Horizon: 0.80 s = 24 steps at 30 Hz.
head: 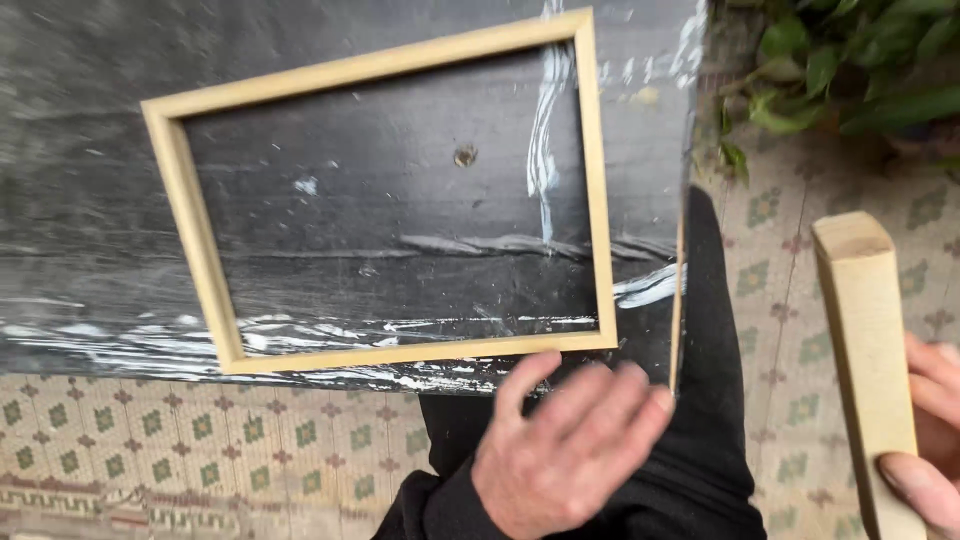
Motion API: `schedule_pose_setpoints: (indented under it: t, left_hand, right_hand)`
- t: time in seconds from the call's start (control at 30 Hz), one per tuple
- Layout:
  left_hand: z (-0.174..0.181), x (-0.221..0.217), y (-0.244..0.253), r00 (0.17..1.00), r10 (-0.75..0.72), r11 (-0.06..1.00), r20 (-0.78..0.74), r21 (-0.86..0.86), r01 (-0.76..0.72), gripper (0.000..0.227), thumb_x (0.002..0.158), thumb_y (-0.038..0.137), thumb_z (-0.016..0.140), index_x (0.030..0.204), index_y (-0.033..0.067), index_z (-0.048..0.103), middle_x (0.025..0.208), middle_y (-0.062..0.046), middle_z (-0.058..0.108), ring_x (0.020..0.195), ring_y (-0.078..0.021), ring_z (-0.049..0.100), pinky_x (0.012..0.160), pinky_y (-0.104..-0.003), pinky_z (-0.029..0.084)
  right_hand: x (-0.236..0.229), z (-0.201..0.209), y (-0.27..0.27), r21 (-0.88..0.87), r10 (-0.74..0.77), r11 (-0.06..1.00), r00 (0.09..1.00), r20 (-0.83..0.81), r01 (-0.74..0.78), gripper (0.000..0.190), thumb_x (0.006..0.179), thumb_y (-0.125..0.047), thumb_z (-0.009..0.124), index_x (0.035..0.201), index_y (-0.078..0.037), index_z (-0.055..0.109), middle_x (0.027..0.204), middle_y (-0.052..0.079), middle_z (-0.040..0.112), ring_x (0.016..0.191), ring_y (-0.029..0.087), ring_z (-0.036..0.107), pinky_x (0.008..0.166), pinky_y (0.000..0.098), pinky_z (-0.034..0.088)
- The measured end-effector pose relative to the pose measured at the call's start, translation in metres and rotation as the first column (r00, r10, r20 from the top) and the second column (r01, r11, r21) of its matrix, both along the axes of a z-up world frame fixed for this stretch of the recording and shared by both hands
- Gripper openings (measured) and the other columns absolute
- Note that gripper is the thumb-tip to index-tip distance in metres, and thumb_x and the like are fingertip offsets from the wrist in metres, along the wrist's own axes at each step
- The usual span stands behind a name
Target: Sand the wooden picture frame using a sanding block.
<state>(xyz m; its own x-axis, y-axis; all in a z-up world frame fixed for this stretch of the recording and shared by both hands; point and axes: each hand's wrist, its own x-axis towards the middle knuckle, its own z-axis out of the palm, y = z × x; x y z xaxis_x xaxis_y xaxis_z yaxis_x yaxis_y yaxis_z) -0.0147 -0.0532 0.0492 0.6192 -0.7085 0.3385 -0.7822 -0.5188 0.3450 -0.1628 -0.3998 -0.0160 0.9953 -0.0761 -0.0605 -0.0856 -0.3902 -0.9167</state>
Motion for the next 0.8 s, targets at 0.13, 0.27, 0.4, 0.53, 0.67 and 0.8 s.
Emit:
schedule_pose_setpoints:
  t: [0.13,0.27,0.4,0.53,0.67,0.8]
  left_hand:
    - [-0.003,0.048,-0.019,0.939,0.255,0.961,-0.229,-0.046,-0.272,0.053,0.097,0.035,0.071,0.137,0.0020,0.059,0.113,-0.013,0.060,0.101,-0.0266,0.055,0.084,-0.042,0.044]
    - [-0.025,0.080,-0.046,0.894,0.420,0.905,-0.154,0.144,-0.400,0.064,0.098,0.042,0.069,0.138,-0.0065,0.055,0.092,-0.007,0.055,0.076,-0.0182,0.051,0.065,-0.035,0.043]
    - [-0.001,0.046,-0.039,0.946,0.297,0.954,-0.132,0.092,-0.286,0.050,0.093,0.019,0.065,0.136,-0.0043,0.056,0.097,-0.005,0.054,0.082,-0.0157,0.052,0.066,-0.033,0.047]
    - [0.004,0.005,0.001,0.954,0.185,0.983,-0.235,0.059,-0.176,0.053,0.087,0.012,0.066,0.137,-0.0020,0.058,0.100,-0.006,0.055,0.087,-0.0185,0.054,0.070,-0.032,0.049]
    - [-0.005,0.000,0.047,0.943,0.219,0.970,-0.250,0.163,-0.182,0.049,0.083,0.005,0.068,0.131,0.0039,0.063,0.102,-0.008,0.057,0.090,-0.0220,0.056,0.075,-0.037,0.047]
    - [-0.010,0.005,0.064,0.948,0.267,0.964,-0.175,0.044,-0.263,0.044,0.081,0.003,0.072,0.124,0.0072,0.066,0.113,-0.009,0.062,0.104,-0.0263,0.059,0.089,-0.044,0.047]
  right_hand:
    - [-0.011,0.006,0.022,0.275,-0.351,0.871,0.907,-0.233,0.408,0.089,0.080,-0.038,0.074,0.152,0.006,0.047,0.142,0.023,0.057,0.123,0.025,0.062,0.106,0.0388,0.046]
    - [-0.007,0.013,0.013,0.402,-0.379,0.781,0.874,-0.305,0.478,0.084,0.089,-0.045,0.066,0.156,0.001,0.047,0.133,0.024,0.062,0.113,0.030,0.066,0.095,0.0474,0.052]
    - [0.013,0.031,0.027,0.580,-0.352,0.689,0.900,-0.256,0.434,0.085,0.092,-0.051,0.067,0.156,-0.002,0.042,0.133,0.017,0.060,0.119,0.028,0.064,0.098,0.0484,0.051]
    - [0.004,0.041,0.026,0.677,-0.327,0.617,0.913,-0.245,0.403,0.084,0.097,-0.052,0.071,0.156,-0.001,0.038,0.130,0.014,0.058,0.129,0.028,0.060,0.108,0.0507,0.048]
    - [0.030,0.069,0.056,0.484,-0.200,0.815,0.938,-0.282,0.319,0.074,0.085,-0.026,0.078,0.151,-0.005,0.053,0.153,0.014,0.057,0.127,0.025,0.062,0.104,0.0445,0.052]
    - [0.073,0.088,0.104,-0.318,0.180,0.940,0.971,0.160,-0.122,0.058,0.078,-0.012,0.083,0.134,-0.013,0.066,0.146,0.007,0.064,0.116,0.018,0.063,0.099,0.0308,0.054]
